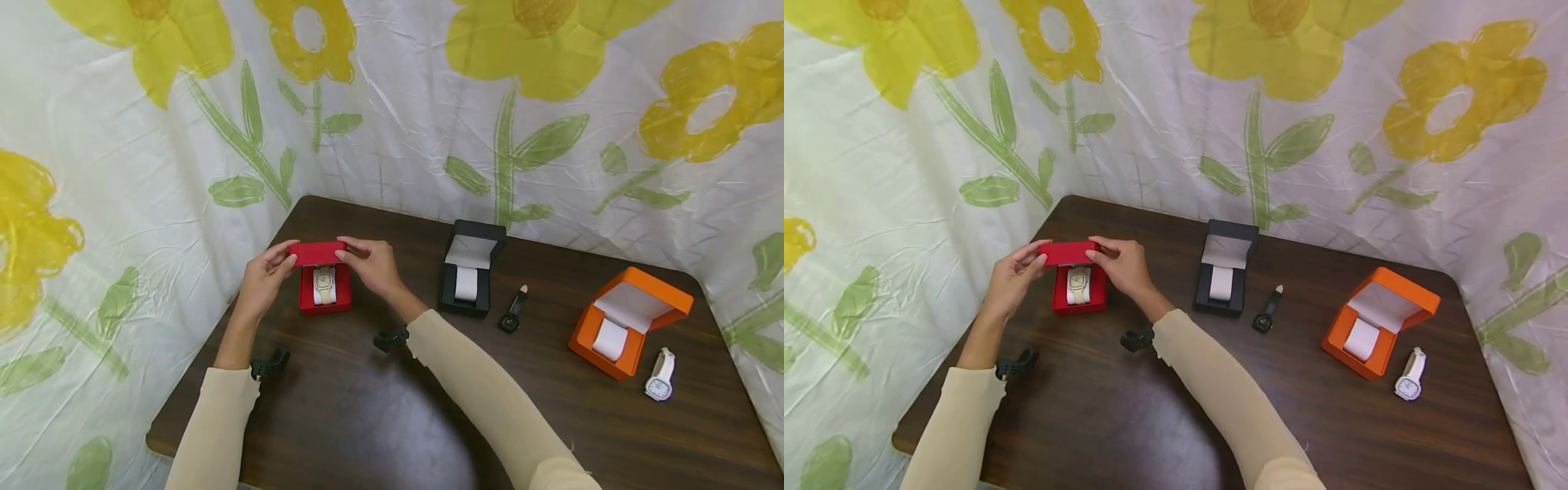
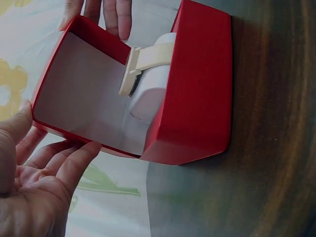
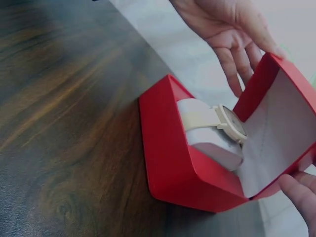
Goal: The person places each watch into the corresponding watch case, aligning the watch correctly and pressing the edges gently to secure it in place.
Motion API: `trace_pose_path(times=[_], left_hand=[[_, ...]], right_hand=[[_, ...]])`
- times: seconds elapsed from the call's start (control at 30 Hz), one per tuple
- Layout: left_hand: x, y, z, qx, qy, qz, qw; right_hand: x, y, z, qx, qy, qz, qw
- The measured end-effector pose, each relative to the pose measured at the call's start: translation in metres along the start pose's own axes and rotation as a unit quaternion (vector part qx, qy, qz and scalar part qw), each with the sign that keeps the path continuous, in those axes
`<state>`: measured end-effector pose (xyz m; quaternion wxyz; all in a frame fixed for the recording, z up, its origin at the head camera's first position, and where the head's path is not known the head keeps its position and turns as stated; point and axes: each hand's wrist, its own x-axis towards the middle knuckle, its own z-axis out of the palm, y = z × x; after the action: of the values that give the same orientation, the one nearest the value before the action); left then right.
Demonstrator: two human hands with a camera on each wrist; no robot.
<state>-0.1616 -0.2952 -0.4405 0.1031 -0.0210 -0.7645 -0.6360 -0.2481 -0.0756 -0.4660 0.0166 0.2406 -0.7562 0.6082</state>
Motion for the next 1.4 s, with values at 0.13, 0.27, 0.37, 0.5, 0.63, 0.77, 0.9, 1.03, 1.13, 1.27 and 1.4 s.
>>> trace_pose_path(times=[0.13,0.27,0.37,0.5,0.63,0.77,0.9,1.03,1.13,1.27,1.4], left_hand=[[-0.002,-0.001,0.001,0.009,0.008,-0.004,0.9999],[0.000,-0.016,-0.002,0.017,0.001,-0.003,0.9998],[-0.003,-0.032,-0.007,0.024,-0.020,-0.007,0.9995],[-0.014,-0.048,-0.015,0.073,-0.072,-0.034,0.9942],[-0.025,-0.055,-0.012,0.135,-0.123,-0.065,0.9810],[-0.027,-0.059,-0.004,0.161,-0.124,-0.065,0.9770],[-0.029,-0.062,0.000,0.165,-0.100,-0.066,0.9790],[-0.030,-0.063,0.001,0.156,-0.084,-0.079,0.9811],[-0.031,-0.064,0.002,0.147,-0.080,-0.088,0.9820],[-0.032,-0.066,0.003,0.142,-0.080,-0.095,0.9820],[-0.032,-0.068,0.003,0.135,-0.077,-0.100,0.9827]], right_hand=[[-0.002,0.002,0.000,0.021,0.001,-0.009,0.9997],[-0.003,0.001,0.000,0.030,-0.001,-0.015,0.9994],[-0.003,0.001,0.000,0.026,-0.008,-0.018,0.9995],[-0.003,0.001,0.001,0.023,-0.018,-0.026,0.9992],[-0.002,0.002,-0.001,0.040,-0.017,-0.035,0.9985],[-0.002,0.001,-0.003,0.050,-0.010,-0.029,0.9983],[-0.004,-0.002,-0.002,0.041,-0.017,-0.019,0.9988],[-0.010,-0.015,-0.004,0.043,-0.022,-0.025,0.9985],[-0.014,-0.026,-0.007,0.039,-0.021,-0.030,0.9986],[-0.018,-0.032,-0.010,0.029,-0.019,-0.037,0.9987],[-0.017,-0.021,-0.008,0.040,-0.023,-0.053,0.9975]])
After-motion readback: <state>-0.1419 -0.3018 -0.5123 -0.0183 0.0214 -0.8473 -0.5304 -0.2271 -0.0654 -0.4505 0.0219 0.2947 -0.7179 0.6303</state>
